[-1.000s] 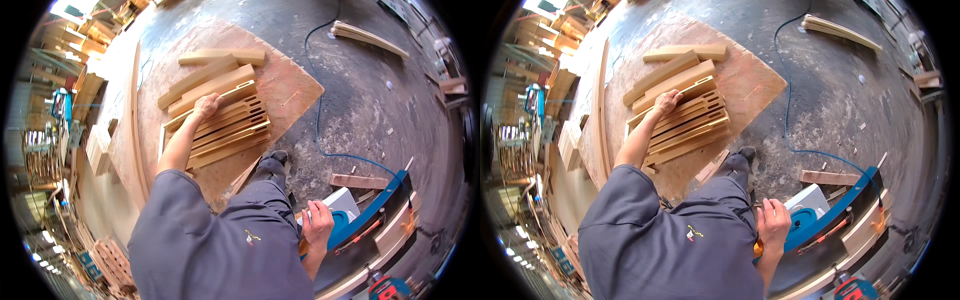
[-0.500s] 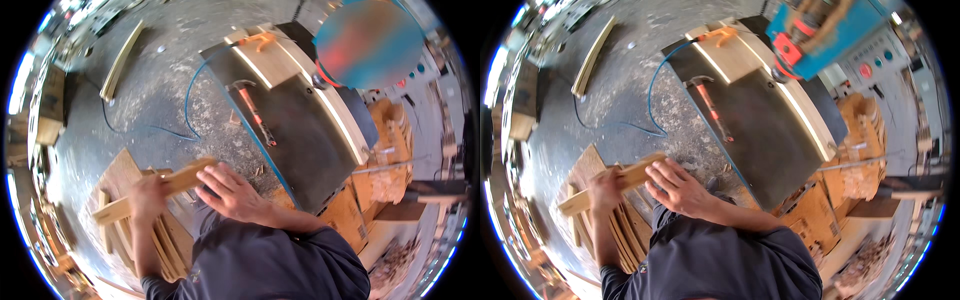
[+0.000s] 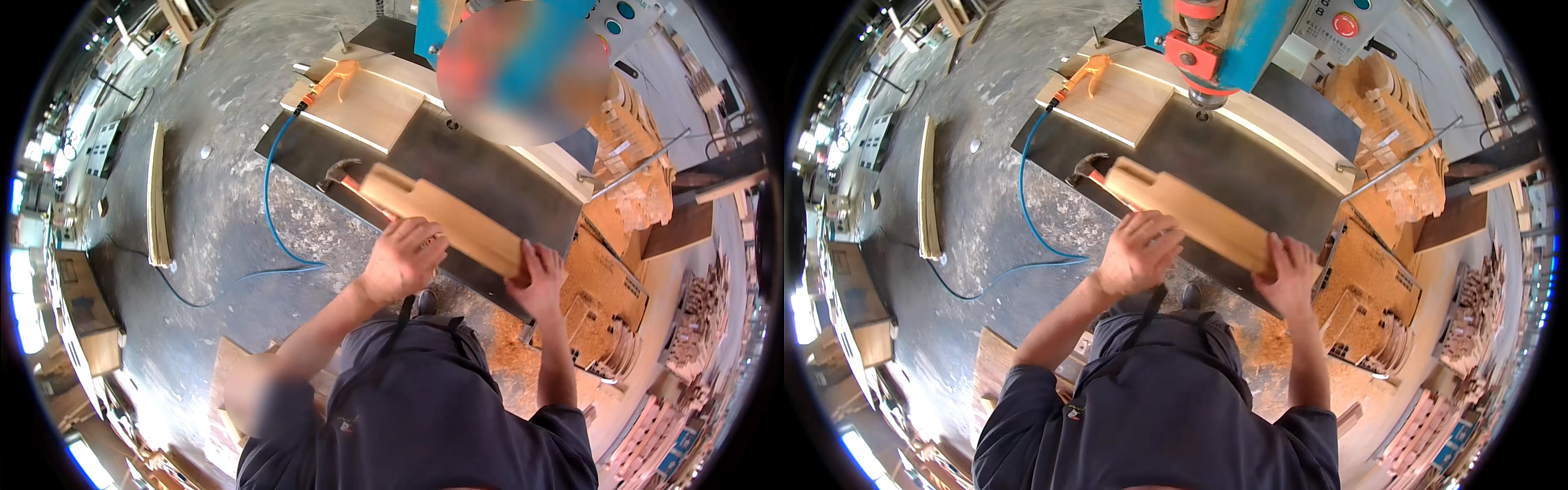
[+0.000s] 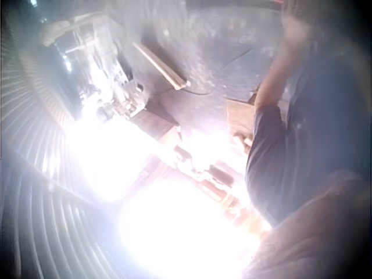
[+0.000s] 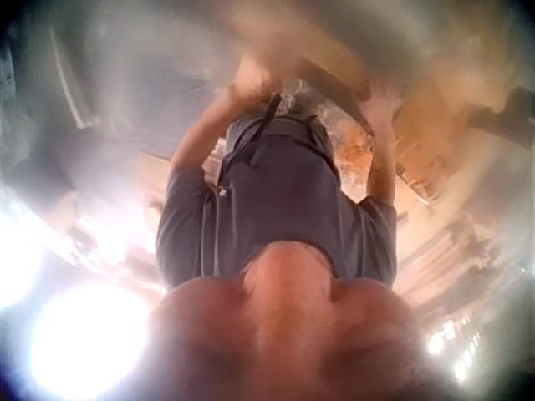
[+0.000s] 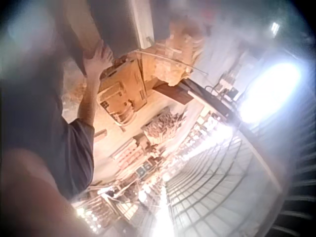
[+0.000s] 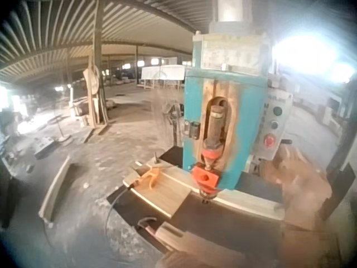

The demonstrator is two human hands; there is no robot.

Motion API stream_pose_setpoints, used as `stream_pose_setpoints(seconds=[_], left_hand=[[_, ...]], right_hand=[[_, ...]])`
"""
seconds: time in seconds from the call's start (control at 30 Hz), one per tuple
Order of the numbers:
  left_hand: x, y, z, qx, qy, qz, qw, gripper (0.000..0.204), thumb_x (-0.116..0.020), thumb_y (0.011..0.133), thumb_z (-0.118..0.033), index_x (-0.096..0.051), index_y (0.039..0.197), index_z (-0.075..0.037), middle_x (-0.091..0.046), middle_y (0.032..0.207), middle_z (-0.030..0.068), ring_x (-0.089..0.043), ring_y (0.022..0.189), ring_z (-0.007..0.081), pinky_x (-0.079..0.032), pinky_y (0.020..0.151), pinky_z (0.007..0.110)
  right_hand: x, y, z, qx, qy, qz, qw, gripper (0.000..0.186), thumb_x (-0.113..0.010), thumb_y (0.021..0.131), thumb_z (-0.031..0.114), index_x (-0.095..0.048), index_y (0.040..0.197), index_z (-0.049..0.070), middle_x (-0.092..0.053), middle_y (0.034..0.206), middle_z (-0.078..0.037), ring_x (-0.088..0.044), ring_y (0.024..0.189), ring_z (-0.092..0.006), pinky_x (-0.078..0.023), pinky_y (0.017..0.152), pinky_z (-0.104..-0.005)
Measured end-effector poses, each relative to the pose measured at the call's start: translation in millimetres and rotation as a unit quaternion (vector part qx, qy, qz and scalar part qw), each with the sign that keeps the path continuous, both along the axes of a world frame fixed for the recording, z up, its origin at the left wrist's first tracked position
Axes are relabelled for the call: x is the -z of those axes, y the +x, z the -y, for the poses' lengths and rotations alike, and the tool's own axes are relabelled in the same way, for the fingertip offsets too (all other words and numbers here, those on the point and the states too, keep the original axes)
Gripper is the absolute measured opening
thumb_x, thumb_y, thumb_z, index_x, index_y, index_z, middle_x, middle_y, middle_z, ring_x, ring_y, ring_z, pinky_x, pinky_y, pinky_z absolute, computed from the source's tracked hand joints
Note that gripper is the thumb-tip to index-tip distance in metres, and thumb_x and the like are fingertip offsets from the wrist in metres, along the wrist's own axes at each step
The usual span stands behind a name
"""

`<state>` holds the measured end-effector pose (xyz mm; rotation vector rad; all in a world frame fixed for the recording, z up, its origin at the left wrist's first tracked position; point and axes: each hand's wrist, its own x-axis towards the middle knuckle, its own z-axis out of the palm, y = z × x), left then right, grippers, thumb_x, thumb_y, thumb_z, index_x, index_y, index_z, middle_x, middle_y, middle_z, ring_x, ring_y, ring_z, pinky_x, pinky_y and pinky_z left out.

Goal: The person operates a vertical spindle moulder to shape the edges of wooden planks. They repeatedly pick up planks from a nearby stack, feed them through the machine, and place the finished pieces onto a growing pile. The person uses an air blower to clear sawdust from the machine table between operations.

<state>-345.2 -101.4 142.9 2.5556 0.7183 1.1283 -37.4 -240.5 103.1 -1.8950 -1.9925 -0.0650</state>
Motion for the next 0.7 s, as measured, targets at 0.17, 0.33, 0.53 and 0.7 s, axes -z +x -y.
stream_pose_setpoints(seconds=[0.17, 0.33, 0.53, 0.7], left_hand=[[47, -62, -81, -0.045, -0.052, 0.017, 0.997, 0.026, -0.084, 0.074, -0.003, -0.075, 0.098, -0.005, -0.074, 0.108, 0.0101, -0.069, 0.103, 0.033, -0.056, 0.091, 0.044], [64, -76, -165, -0.063, -0.061, -0.076, 0.993, 0.053, -0.093, 0.068, -0.017, -0.075, 0.117, -0.007, -0.069, 0.127, 0.0062, -0.061, 0.123, 0.0322, -0.051, 0.103, 0.045], [90, -45, -214, 0.02, -0.021, -0.171, 0.985, 0.061, -0.095, 0.065, -0.032, -0.075, 0.121, -0.015, -0.06, 0.144, 0.0035, -0.051, 0.14, 0.028, -0.043, 0.114, 0.051], [92, -28, -233, -0.004, -0.081, -0.162, 0.983, 0.062, -0.097, 0.062, -0.031, -0.077, 0.121, -0.023, -0.06, 0.143, 0.0039, -0.052, 0.138, 0.029, -0.043, 0.113, 0.052]], right_hand=[[40, 33, -28, 0.062, -0.066, -0.069, 0.994, 0.087, -0.094, 0.062, 0.021, -0.064, 0.143, 0.014, -0.058, 0.138, -0.016, -0.058, 0.124, -0.0397, -0.046, 0.109, -0.0543], [29, 3, -74, 0.065, -0.035, 0.048, 0.996, 0.079, -0.093, 0.071, 0.028, -0.065, 0.144, 0.019, -0.054, 0.147, -0.017, -0.054, 0.133, -0.0399, -0.044, 0.114, -0.0579], [51, -26, -92, 0.1, -0.016, 0.036, 0.994, 0.073, -0.09, 0.078, 0.029, -0.065, 0.145, 0.019, -0.055, 0.148, -0.017, -0.055, 0.133, -0.041, -0.04, 0.117, -0.0622], [54, -18, -104, 0.109, -0.002, 0.022, 0.994, 0.069, -0.088, 0.079, 0.03, -0.067, 0.144, 0.018, -0.053, 0.148, -0.017, -0.054, 0.134, -0.0421, -0.038, 0.12, -0.0637]])
